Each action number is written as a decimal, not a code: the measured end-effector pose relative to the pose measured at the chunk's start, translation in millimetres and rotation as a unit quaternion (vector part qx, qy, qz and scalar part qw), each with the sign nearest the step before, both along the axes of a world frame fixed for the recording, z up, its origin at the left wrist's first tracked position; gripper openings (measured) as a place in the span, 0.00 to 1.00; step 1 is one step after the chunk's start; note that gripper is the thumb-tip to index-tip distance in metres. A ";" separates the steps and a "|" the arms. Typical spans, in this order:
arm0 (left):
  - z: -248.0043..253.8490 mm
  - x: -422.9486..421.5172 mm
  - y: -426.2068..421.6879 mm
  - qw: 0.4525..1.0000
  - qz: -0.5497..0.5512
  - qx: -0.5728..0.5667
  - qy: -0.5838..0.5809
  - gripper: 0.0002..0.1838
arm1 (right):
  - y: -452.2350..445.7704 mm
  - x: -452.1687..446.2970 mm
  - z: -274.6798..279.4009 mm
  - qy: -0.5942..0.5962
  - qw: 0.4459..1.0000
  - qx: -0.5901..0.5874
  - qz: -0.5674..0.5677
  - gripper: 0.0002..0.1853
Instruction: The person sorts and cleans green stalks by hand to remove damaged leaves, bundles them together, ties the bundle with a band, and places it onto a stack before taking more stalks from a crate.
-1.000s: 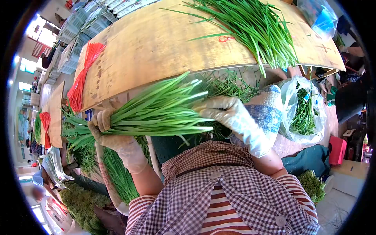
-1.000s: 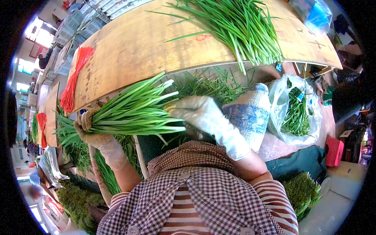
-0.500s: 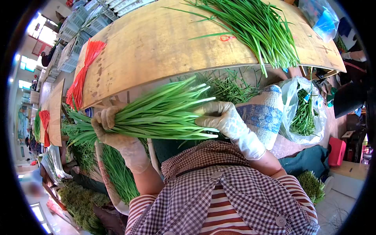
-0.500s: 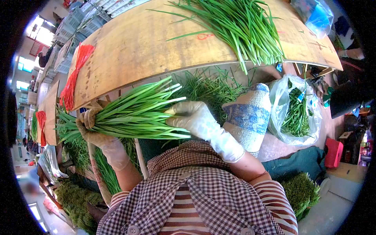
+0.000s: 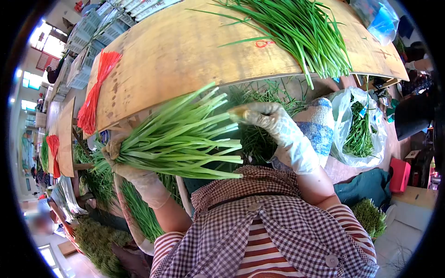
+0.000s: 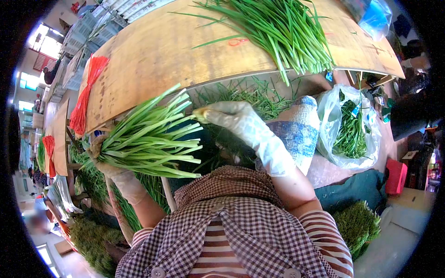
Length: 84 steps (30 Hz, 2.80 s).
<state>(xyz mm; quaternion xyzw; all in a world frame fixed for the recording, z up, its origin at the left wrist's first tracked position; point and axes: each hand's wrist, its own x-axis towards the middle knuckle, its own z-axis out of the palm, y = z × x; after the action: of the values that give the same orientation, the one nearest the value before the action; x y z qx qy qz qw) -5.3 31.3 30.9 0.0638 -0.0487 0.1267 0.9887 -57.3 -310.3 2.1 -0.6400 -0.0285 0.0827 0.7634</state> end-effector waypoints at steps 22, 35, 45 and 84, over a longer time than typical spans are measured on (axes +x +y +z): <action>-5.5 1.5 -11.4 0.998 -0.047 -0.037 0.017 0.10 | 8.8 1.9 7.3 0.026 0.999 -0.015 -0.013 0.14; 12.9 -22.0 -51.0 0.925 0.072 0.349 0.132 0.04 | 28.4 10.6 2.2 0.082 0.984 0.124 0.103 0.18; -20.9 6.7 31.2 0.968 0.055 0.141 0.200 0.14 | -12.9 -7.4 -5.6 0.048 0.997 -0.045 -0.051 0.14; -23.9 17.6 2.9 0.934 0.013 0.128 0.335 0.12 | 8.8 16.8 44.0 -0.223 0.942 -0.230 -0.104 0.18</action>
<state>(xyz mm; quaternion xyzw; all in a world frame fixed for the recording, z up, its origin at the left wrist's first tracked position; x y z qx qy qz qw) 12.3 34.2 7.0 0.2292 0.2699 0.1033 0.9295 -40.5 -301.5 46.1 -0.7997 -0.1114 -0.1375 0.5737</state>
